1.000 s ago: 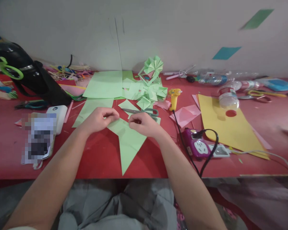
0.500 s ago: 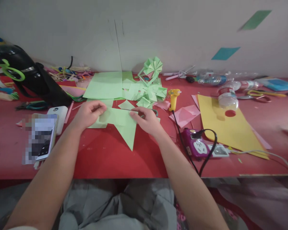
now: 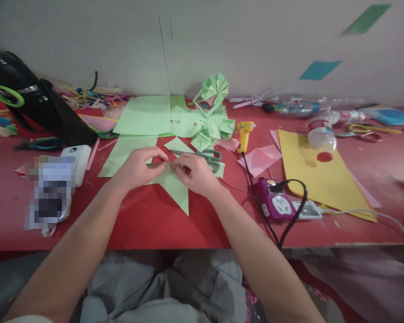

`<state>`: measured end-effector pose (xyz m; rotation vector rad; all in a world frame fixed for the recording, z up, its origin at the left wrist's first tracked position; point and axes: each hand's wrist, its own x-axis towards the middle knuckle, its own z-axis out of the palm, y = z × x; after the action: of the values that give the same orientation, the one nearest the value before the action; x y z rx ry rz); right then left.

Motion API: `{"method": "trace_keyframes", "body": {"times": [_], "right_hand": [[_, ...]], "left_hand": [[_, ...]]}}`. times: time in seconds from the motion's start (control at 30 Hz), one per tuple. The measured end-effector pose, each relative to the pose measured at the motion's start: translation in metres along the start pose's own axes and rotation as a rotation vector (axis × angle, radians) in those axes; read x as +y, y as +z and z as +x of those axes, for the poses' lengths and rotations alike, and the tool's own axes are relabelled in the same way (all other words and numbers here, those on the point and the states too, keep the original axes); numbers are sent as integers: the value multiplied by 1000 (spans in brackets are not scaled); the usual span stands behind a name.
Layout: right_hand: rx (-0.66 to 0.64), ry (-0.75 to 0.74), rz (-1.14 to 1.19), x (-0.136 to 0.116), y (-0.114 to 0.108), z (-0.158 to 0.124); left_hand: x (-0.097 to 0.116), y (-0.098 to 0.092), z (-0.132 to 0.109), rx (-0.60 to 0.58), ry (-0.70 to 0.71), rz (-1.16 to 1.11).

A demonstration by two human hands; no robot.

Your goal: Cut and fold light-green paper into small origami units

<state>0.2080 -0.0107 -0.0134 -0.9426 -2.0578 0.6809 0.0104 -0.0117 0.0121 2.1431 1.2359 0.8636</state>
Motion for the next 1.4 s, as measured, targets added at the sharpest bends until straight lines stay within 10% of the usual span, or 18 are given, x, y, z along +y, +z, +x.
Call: {"method": "trace_keyframes", "body": {"times": [0.63, 0.87, 1.4], "right_hand": [[505, 247, 82, 6, -32, -1], [323, 376, 355, 8, -11, 4], [61, 433, 464, 0, -4, 3]], "left_hand": [[-45, -35, 0, 203, -261, 37], [-15, -11, 3, 44, -188, -476], [-22, -2, -1, -46, -69, -175]]}}
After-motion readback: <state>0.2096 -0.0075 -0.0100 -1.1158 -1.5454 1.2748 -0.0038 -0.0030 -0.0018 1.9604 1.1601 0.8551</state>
